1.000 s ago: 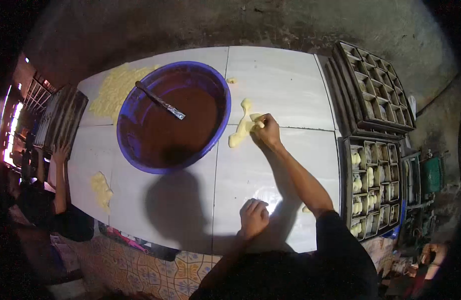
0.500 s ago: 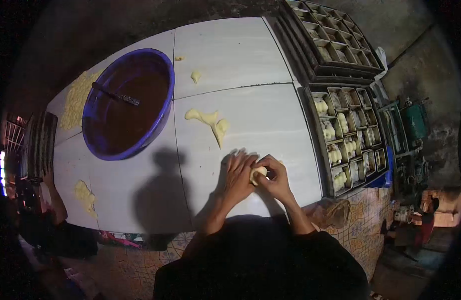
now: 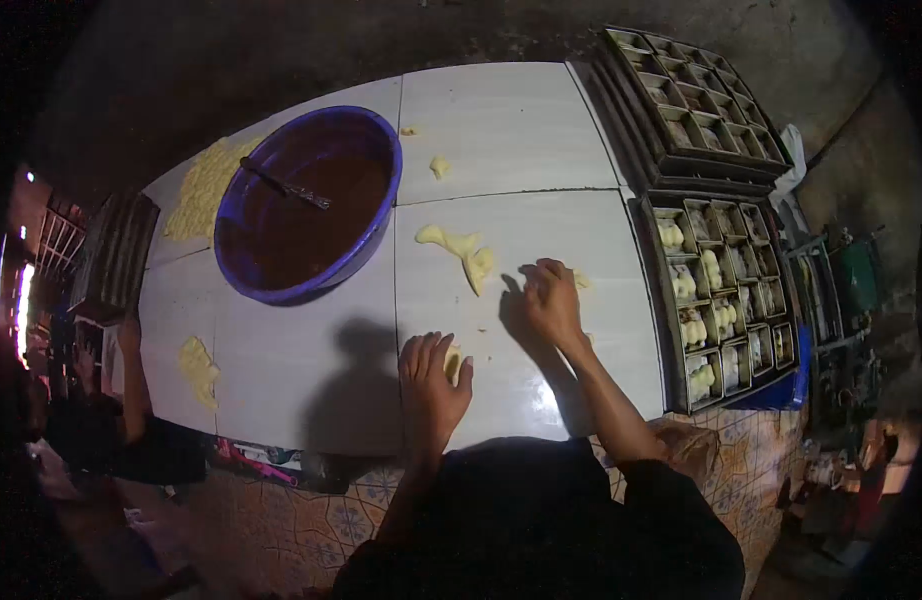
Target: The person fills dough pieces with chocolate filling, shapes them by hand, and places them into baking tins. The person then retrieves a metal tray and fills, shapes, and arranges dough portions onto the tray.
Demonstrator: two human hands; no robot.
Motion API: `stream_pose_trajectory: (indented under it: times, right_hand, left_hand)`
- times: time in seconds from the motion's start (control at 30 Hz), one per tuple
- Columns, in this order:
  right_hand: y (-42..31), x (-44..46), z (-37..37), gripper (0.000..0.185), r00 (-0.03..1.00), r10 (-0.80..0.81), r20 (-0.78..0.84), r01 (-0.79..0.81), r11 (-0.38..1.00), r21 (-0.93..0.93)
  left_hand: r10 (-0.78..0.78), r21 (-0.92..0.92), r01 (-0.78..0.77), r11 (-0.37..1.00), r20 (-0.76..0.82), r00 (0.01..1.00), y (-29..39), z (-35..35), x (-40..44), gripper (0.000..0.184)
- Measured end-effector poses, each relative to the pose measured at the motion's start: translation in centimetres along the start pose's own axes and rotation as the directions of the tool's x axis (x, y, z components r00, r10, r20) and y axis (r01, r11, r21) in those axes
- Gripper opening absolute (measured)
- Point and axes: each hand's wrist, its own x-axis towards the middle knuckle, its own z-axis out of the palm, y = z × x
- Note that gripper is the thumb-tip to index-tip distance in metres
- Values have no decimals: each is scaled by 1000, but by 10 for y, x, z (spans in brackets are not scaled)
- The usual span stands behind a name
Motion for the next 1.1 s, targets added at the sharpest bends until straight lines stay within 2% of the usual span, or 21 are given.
stream_pose_trajectory:
  times: [0.07, 0.17, 0.2, 0.3, 0.33, 0.4, 0.47, 0.53, 0.57, 0.6, 0.63, 0.67, 0.73, 0.77, 0.83, 0.87, 0.93, 1.0, 1.03, 1.07, 1.1]
  right_hand:
    - [0, 36, 35, 34, 994, 8, 110, -28, 984, 175]
    - [-34, 52, 54, 45, 967, -61, 248, 111, 975, -191]
    - [-21, 51, 67, 48, 959, -141, 245, 158, 986, -50]
    - [9, 37, 82, 39, 918, 56, 393, -253, 845, 471]
    - [4, 31, 64, 33, 941, -18, 337, -187, 806, 562]
    - [3, 11, 42, 26, 946, 121, 300, -314, 565, 763]
    - [10, 2, 4, 26, 980, 162, 113, -197, 779, 595]
    - [40, -6, -24, 22, 964, 264, -13, -196, 747, 636]
    - [43, -6, -50, 21, 958, 280, 67, -172, 367, 914]
    - [45, -4, -75, 22, 956, 257, 144, -123, -96, 988]
    - [60, 0, -88, 26, 966, 216, 142, -124, -96, 988]
    - [70, 8, -92, 32, 976, 168, 137, -122, -95, 988]
    - [68, 34, -68, 38, 945, 290, 154, -300, 573, 763]
    - [67, 33, -57, 40, 992, 98, 74, -110, 978, 176]
    - [23, 39, -32, 45, 990, -121, 80, 141, 926, -351]
    - [-2, 46, -18, 47, 991, -133, 23, 135, 972, -190]
    - [-17, 62, 34, 51, 976, -90, 196, 56, 983, 173]
    - [-16, 63, 101, 55, 899, -88, 429, -110, 903, 416]
    - [-56, 66, 85, 54, 818, 46, 573, -145, 981, 129]
    - [-63, 55, 93, 50, 885, -98, 456, 114, 993, -7]
    - [-63, 48, 100, 49, 886, -139, 442, 194, 977, -83]
  left_hand:
    - [-72, -141, 62, 988, -68, 995, -12, 14, 13, 39]
    - [28, -232, -38, 972, -45, 999, -30, 34, 53, 43]
    - [46, -263, -44, 964, 2, 999, -34, 37, 68, 47]
    - [166, -199, -143, 969, 103, 981, -48, 56, 100, 49]
    - [185, -151, -159, 976, 176, 967, -48, 60, 104, 48]
    - [211, -63, -202, 977, 335, 918, -46, 66, 104, 48]
    - [209, -63, -200, 978, 226, 951, -56, 92, 94, 31]
    - [195, -60, -188, 980, 143, 970, -59, 99, 91, 22]
    - [159, -122, -146, 982, 108, 981, -67, 106, 90, 22]
    - [118, -185, -103, 977, 74, 990, -73, 112, 89, 22]
    - [124, -187, -126, 974, -20, 992, -68, 105, 92, 24]
    - [-7, -342, 11, 940, 11, 1000, -69, 103, 91, 25]
    - [-243, -602, 273, 751, 134, 961, -67, 89, 83, 25]
    - [-114, -518, 105, 849, 14, 993, -60, 78, 79, 26]
    - [42, -464, -47, 884, -20, 999, -27, 34, 75, 26]
    - [50, -476, -58, 878, -30, 998, -22, 31, 67, 25]
    - [11, -585, 65, 809, 126, 992, -20, 36, 50, 17]
    - [60, -453, 44, 891, 213, 975, -17, 32, 39, 25]
    - [38, -457, 68, 887, 219, 975, -13, 31, 30, 25]
    - [19, -465, 90, 881, 224, 974, -10, 31, 22, 24]
    - [56, -403, 10, 915, 152, 987, -16, 42, 6, 25]
